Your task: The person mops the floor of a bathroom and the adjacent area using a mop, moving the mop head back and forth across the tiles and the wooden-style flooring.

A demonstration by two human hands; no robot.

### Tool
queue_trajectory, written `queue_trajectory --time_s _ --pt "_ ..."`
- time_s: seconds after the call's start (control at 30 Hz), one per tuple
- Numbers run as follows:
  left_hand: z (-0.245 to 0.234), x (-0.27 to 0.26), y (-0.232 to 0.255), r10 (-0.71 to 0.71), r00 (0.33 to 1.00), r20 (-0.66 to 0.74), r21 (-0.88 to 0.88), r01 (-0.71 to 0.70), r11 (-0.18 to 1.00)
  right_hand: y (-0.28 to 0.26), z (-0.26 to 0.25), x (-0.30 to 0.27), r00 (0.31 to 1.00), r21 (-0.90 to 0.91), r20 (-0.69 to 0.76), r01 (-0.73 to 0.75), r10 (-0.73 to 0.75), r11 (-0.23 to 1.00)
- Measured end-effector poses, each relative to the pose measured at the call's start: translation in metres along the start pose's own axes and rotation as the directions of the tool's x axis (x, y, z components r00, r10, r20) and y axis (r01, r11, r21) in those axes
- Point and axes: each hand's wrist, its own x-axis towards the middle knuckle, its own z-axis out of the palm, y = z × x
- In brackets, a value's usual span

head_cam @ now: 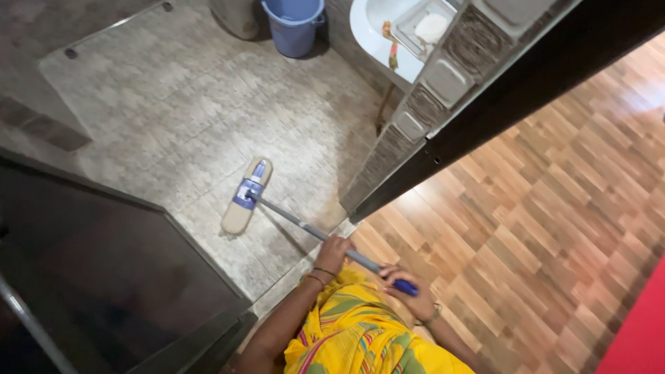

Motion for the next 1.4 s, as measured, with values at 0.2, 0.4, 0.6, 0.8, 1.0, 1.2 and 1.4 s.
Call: queue_trajectory --time_s 0.2,0.4,0.6,0.8,1.0,1.2,1.4 --pt "0.020 -0.010 0.038 0.104 0.980 -0.172 -0.138 -0.128 0.982 -0.032 -0.033 -0.044 0.993 0.013 -0.106 0.047 -0.045 0.999" --pt "0.005 0.028 -0.014 0.133 0.978 -0.162 -0.165 -0.159 0.973 -0.029 -0.019 0.028 0.970 0.065 -0.158 0.199 -0.187 0.978" --pt "-0.024 0.085 -0.061 0.053 0.995 -0.086 -0.138 -0.064 0.988 0.017 -0.015 0.110 0.935 0.094 -0.089 0.350 -0.342 0.932" --pt "-0.074 0.078 -0.082 -0.142 0.981 -0.129 -0.032 0.139 0.990 0.093 0.068 0.127 0.976 0.114 -0.078 0.213 -0.205 0.970" --pt "-0.081 0.056 -0.073 -0.088 0.969 -0.232 -0.039 0.081 0.996 0.103 0.074 0.118 0.973 0.198 -0.227 0.078 -0.032 0.977" --pt "-0.007 0.036 -0.012 -0.021 0.954 -0.300 -0.326 -0.082 0.942 0.025 -0.002 0.044 0.920 0.108 -0.372 0.174 -0.123 0.979" --pt "0.023 -0.002 0.017 0.039 0.974 -0.222 -0.295 -0.105 0.950 -0.031 -0.007 -0.025 0.924 0.101 -0.378 0.098 -0.053 0.990"
